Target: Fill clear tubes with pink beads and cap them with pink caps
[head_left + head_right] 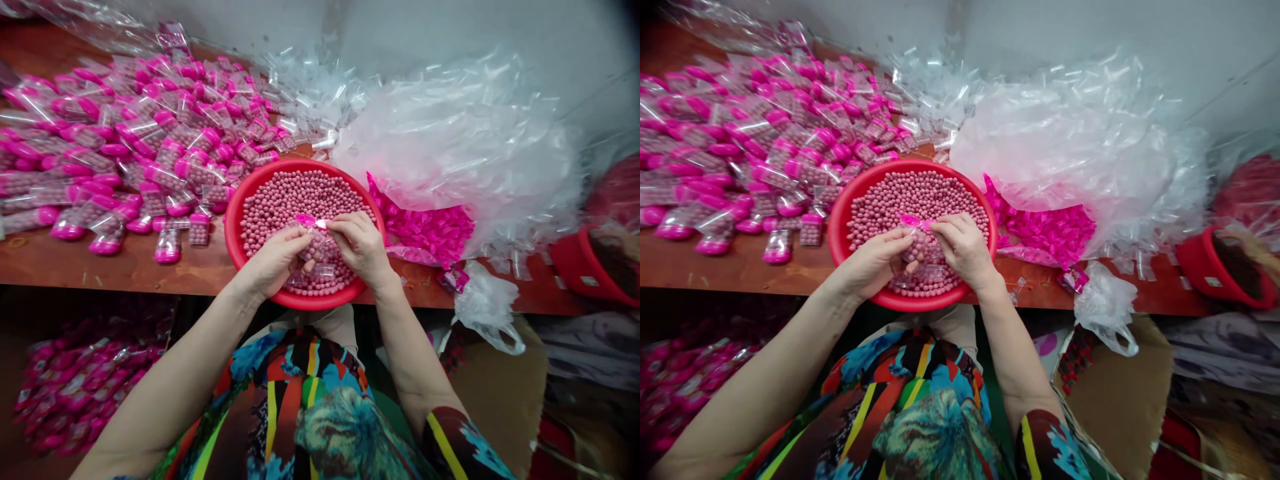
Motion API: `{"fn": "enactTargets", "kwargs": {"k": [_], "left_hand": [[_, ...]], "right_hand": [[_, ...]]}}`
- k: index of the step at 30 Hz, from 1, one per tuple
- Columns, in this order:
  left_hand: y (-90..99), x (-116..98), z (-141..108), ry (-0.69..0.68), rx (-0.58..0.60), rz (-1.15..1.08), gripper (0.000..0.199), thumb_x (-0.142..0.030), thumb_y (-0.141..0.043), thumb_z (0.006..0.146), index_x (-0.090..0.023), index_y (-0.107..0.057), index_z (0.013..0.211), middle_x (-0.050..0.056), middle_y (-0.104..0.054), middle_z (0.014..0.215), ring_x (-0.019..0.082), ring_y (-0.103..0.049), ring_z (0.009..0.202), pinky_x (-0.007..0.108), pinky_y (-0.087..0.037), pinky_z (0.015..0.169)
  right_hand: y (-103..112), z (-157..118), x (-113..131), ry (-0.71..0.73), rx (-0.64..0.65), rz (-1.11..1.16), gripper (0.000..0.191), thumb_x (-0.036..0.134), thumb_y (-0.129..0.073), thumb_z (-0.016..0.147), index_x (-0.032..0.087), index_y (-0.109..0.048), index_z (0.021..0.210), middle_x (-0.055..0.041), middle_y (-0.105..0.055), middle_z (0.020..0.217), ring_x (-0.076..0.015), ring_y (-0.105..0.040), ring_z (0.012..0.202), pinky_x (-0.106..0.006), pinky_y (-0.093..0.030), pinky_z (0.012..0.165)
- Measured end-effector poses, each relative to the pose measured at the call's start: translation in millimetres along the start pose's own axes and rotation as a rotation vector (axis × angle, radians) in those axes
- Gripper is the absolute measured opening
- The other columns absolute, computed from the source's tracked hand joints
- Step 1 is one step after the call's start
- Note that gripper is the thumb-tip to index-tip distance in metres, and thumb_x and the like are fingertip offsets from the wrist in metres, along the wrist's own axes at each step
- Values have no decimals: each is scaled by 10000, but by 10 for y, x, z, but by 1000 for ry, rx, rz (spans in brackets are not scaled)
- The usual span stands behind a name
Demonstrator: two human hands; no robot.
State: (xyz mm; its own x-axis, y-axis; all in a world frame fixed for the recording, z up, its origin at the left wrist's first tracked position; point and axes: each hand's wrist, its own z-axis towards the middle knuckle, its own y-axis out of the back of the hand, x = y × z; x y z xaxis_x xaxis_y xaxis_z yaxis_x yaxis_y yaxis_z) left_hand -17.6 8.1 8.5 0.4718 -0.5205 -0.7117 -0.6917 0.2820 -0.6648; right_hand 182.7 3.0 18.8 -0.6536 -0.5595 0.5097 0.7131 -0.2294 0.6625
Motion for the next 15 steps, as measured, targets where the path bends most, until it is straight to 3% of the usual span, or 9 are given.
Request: {"fn": "enactTargets", "kwargs": {"k": [3, 7, 10, 15], "left_hand": [[18, 7, -11, 16, 5, 23, 218, -264, -767, 847, -123, -653, 967, 37, -642, 802, 122, -607, 654, 223, -472, 569], [28, 26, -27, -13, 5, -2, 304, -256, -796, 834, -140, -669, 1084, 32, -654, 882, 136, -650, 752, 224, -487, 619], [25, 45, -23, -44, -16, 2, 311, -277, -810, 828, -145, -680, 1078, 28, -656, 886, 127, -635, 746, 220, -467, 615], [15, 81, -4, -92, -21, 44, 285, -293, -805, 830, -150, -698, 1051, 30, -648, 907, 112, -591, 730, 217, -436, 613]], "right_hand": [[-42, -7, 30, -99, -128, -22, 117, 272, -664, 963, 260, -776, 997, -67, -786, 1036, -248, -684, 995, -460, -525, 960], [-152, -10, 223, -375, -161, 291, 137, 353, -708, 946, 256, -766, 1024, -24, -787, 1009, -197, -715, 952, -358, -569, 881], [-227, -18, 308, -422, -141, 418, 143, 363, -725, 932, 245, -761, 1004, -19, -777, 1004, -181, -714, 957, -325, -565, 871], [-264, -58, 292, -439, -169, 399, 140, 360, -714, 936, 230, -743, 979, -22, -763, 962, -179, -702, 911, -328, -559, 849]]}}
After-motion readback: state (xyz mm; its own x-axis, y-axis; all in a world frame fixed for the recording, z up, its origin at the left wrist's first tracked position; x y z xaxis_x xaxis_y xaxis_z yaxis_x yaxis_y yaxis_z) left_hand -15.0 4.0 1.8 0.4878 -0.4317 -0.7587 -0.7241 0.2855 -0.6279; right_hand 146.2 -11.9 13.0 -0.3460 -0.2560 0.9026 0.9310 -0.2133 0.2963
